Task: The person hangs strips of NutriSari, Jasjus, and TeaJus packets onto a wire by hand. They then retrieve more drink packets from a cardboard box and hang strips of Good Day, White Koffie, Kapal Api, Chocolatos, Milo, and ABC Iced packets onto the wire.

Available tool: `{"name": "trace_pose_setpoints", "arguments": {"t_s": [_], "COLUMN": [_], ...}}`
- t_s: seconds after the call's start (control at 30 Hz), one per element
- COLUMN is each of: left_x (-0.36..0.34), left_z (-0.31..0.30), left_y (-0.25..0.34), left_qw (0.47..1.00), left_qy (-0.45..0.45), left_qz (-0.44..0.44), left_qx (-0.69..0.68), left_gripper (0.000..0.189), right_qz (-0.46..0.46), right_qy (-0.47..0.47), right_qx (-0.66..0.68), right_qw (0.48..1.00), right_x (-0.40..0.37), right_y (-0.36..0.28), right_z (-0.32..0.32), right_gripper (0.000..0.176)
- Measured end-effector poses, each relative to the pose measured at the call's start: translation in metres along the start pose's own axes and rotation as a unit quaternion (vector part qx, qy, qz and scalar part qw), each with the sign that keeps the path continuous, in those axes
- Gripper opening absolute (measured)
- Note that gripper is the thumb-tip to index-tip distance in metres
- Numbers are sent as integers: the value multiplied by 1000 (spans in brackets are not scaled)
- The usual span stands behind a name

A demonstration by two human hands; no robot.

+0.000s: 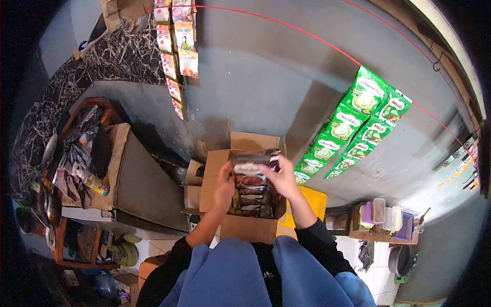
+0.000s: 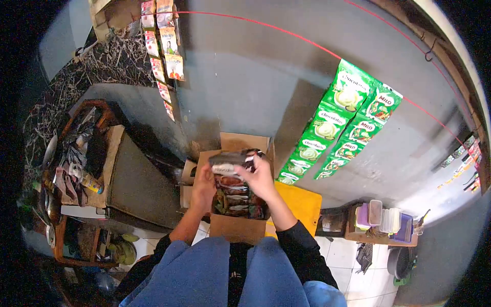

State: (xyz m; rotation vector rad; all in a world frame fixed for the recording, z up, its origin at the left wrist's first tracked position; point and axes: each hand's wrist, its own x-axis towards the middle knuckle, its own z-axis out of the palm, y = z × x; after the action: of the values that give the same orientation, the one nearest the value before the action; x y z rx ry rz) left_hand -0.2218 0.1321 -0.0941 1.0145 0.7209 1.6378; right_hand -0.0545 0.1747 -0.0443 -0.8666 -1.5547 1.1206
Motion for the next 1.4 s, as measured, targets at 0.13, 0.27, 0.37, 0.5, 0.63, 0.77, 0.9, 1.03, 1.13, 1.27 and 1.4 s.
{"name": "trace_pose_setpoints", "arguments": {"t_s": [0.13, 0.27, 0.37, 0.5, 0.63, 0.77, 0.9, 1.03, 1.13, 1.27, 1.4], "left_x": [13, 48, 52, 50, 45, 43, 37, 32, 31, 25, 20], "left_z": [9, -16, -3, -6, 3, -6, -16, -16, -25, -21, -17], "left_y": [31, 19, 43, 61, 67, 59, 55, 63, 64, 69, 67], "left_qw": [984, 938, 967, 963, 981, 990, 980, 981, 983, 978, 979], "left_qy": [-111, -21, 24, -17, -2, 31, 77, 71, 59, 56, 97], "left_qz": [-68, -318, -169, -209, -137, -96, -151, -142, -130, -134, -141], "left_qx": [-122, -137, -191, -168, -139, -102, -107, -111, -116, -147, -106], "left_gripper": [53, 36, 31, 32, 35, 36, 36, 35, 34, 33, 32], "right_qz": [-135, -202, 28, 227, 256, 195, 285, 259, 152, 120, 266], "right_qy": [-210, -203, -100, 90, 17, -1, -33, -19, -47, -144, -71], "right_qx": [-196, -216, -119, 285, 479, 519, 600, 526, 412, 608, 553], "right_qw": [948, 934, 987, 927, 839, 832, 747, 810, 897, 772, 786], "right_x": [-10, -18, -28, -23, -18, -14, -4, -11, -17, -11, -8], "right_y": [-26, -14, 2, 15, 12, 2, 1, 4, -2, -42, -5], "right_z": [-1, -2, -7, -15, -25, -16, -19, -17, -21, -14, -19], "right_gripper": [25, 28, 25, 23, 32, 34, 42, 38, 42, 61, 52]}}
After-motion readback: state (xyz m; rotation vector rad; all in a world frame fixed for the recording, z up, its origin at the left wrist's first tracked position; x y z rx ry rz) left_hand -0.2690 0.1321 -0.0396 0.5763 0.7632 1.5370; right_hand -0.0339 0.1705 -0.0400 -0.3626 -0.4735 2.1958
